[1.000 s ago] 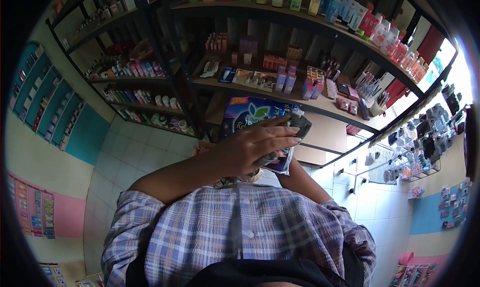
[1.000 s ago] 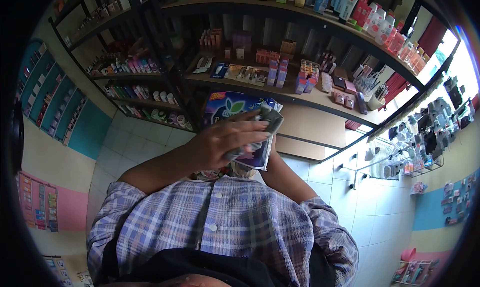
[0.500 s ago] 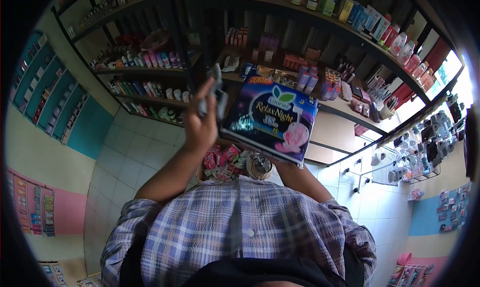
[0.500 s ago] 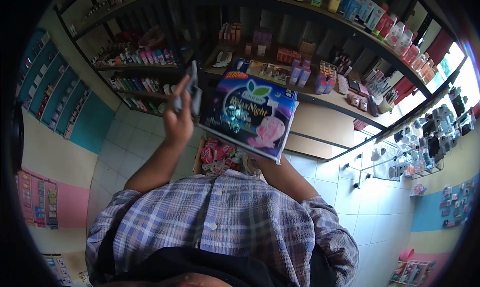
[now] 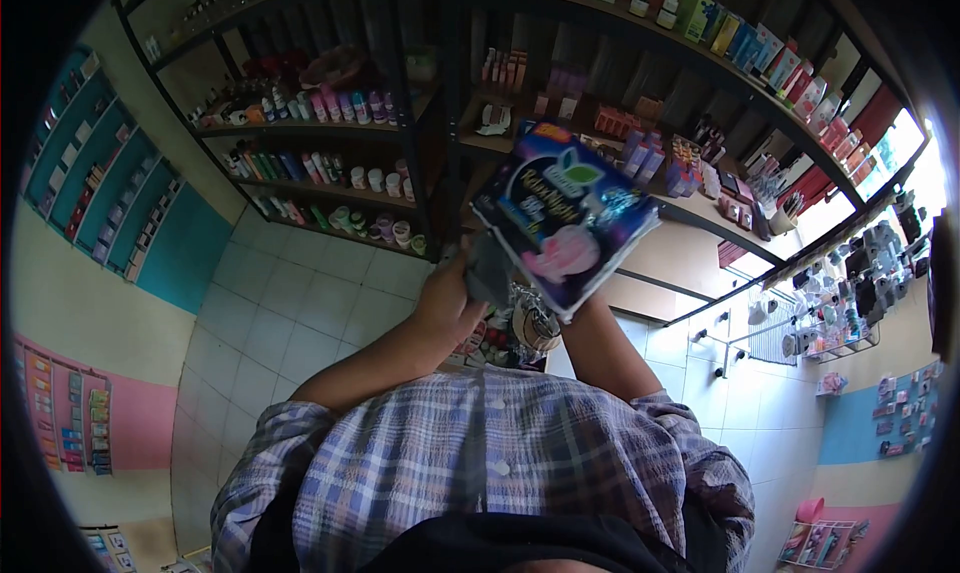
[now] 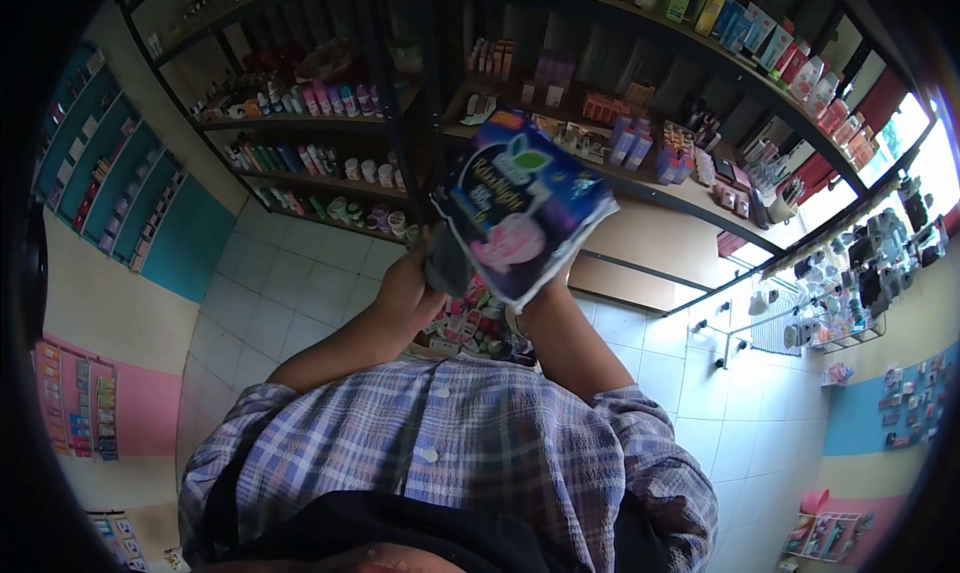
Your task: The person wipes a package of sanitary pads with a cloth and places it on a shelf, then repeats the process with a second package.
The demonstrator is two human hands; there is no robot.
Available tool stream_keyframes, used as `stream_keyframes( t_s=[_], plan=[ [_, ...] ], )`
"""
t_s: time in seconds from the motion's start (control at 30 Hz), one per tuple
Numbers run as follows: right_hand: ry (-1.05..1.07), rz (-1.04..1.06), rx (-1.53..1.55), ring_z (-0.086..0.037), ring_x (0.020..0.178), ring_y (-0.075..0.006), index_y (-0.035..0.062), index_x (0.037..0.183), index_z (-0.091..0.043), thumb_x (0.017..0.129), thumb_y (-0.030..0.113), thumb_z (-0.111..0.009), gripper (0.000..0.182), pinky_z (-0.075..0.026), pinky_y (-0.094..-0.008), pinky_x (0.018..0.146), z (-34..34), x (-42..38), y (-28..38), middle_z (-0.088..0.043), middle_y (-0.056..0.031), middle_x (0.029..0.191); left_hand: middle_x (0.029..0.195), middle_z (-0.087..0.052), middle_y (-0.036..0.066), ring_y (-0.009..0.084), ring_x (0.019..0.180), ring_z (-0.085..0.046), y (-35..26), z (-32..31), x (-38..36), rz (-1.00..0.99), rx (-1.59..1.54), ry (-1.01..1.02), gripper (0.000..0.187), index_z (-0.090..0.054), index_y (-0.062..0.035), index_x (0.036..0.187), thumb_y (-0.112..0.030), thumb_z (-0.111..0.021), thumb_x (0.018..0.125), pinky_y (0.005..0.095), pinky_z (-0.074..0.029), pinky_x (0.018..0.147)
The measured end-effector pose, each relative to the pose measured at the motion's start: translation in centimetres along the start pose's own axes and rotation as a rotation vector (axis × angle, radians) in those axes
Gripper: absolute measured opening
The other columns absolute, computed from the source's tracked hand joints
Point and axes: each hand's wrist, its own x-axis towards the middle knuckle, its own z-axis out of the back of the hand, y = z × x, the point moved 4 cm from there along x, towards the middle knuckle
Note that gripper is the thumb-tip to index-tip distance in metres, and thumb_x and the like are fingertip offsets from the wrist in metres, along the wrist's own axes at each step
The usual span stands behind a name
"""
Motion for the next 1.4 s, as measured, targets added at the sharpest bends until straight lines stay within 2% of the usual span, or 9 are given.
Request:
stream_keyframes(
  t_s=[0.1,0.2,0.27,0.33,0.37,0.47,0.73,1.0,1.4],
  plan=[
    [-0.059,-0.007,0.058,-0.051,0.121,-0.0362,0.0205,0.139,-0.050,0.073,0.084,-0.050,0.092,-0.040,-0.0607,0.102,-1.3,-1.1,-0.9,-0.053,-0.0119,0.138,0.127,-0.060,0.011,0.0196,0.115,-0.060,0.5,-2.8,-0.6,0.045,-0.036,0.014,0.035,-0.048,-0.0046,0.133,-0.027,-0.038,0.108,0.0351,-0.050,0.101],
    [-0.102,0.246,-0.086,-0.051,0.121,-0.0352,0.0188,0.140,-0.050,0.074,0.083,-0.049,0.092,-0.038,-0.0628,0.101,-2.4,-1.5,0.5,-0.052,-0.0123,0.140,0.119,-0.062,0.007,0.0150,0.108,-0.061,0.0,-5.0,-3.4,0.257,-0.098,0.005,0.034,-0.048,-0.0055,0.133,-0.026,-0.040,0.108,0.0298,-0.050,0.095],
    [-0.028,0.257,-0.095,-0.047,0.129,-0.0365,0.0186,0.144,-0.044,0.077,0.085,-0.046,0.095,-0.036,-0.0584,0.109,-3.2,-1.3,2.1,-0.050,-0.0126,0.142,0.123,-0.061,0.007,0.0135,0.112,-0.060,-2.0,-6.5,-6.2,0.244,0.651,0.255,0.036,-0.047,-0.0033,0.136,-0.024,-0.042,0.107,0.0296,-0.048,0.100],
    [0.315,-0.046,0.244,-0.056,0.114,-0.0355,0.0164,0.136,-0.051,0.077,0.081,-0.050,0.087,-0.041,-0.0646,0.100,-5.9,-1.8,2.7,-0.056,-0.0141,0.129,0.119,-0.064,0.008,0.0147,0.113,-0.060,-2.5,-6.9,-6.2,0.314,0.259,0.256,0.039,-0.046,-0.0004,0.138,-0.022,-0.046,0.105,0.0310,-0.048,0.101],
    [-0.071,0.143,-0.088,-0.061,0.098,-0.0347,0.0141,0.129,-0.054,0.077,0.078,-0.052,0.082,-0.046,-0.0661,0.091,-5.8,-1.9,3.7,-0.060,-0.0137,0.115,0.115,-0.065,0.009,0.0159,0.111,-0.062,-3.5,-6.3,-5.9,0.242,0.378,0.366,0.041,-0.046,0.0002,0.138,-0.022,-0.048,0.104,0.0322,-0.049,0.101],
    [0.037,-0.031,0.083,-0.064,0.094,-0.0336,0.0072,0.122,-0.059,0.095,0.043,-0.055,0.045,-0.053,-0.0623,0.088,-12.7,-2.8,3.0,-0.065,-0.0144,0.110,0.107,-0.066,0.012,0.0211,0.107,-0.065,-8.5,-4.5,-3.2,0.152,0.418,0.389,0.048,-0.045,0.0014,0.139,-0.027,-0.055,0.101,0.0356,-0.051,0.098],
    [0.035,-0.081,-0.297,-0.064,0.098,-0.0353,0.0071,0.127,-0.056,0.096,0.048,-0.053,0.052,-0.053,-0.0621,0.088,-11.4,-2.2,4.5,-0.064,-0.0160,0.115,0.128,-0.058,0.013,0.0201,0.121,-0.055,-8.6,-4.7,-1.9,-0.304,1.198,0.271,0.061,-0.044,-0.0062,0.143,-0.033,-0.066,0.093,0.0368,-0.043,0.103],
    [0.106,-0.108,-0.375,-0.057,0.119,-0.0389,0.0079,0.148,-0.036,0.098,0.063,-0.039,0.074,-0.053,-0.0594,0.091,-14.2,-1.7,8.4,-0.053,-0.0205,0.136,0.127,-0.059,0.010,0.0191,0.114,-0.058,-10.2,-7.5,0.2,0.042,0.568,0.249,0.056,-0.044,-0.0002,0.141,-0.013,-0.062,0.089,0.0333,-0.044,0.102],
    [0.633,0.771,-1.404,-0.042,0.133,-0.0296,0.0093,0.153,-0.007,0.086,0.019,-0.078,0.098,-0.043,-0.0437,0.104,-32.3,1.1,20.3,-0.033,-0.0202,0.143,0.122,-0.057,0.011,0.0180,0.105,-0.059,-22.2,-25.9,9.7,-0.966,0.872,0.306,0.065,-0.043,-0.0010,0.138,-0.029,-0.072,0.087,0.0314,-0.048,0.091]
  ],
)
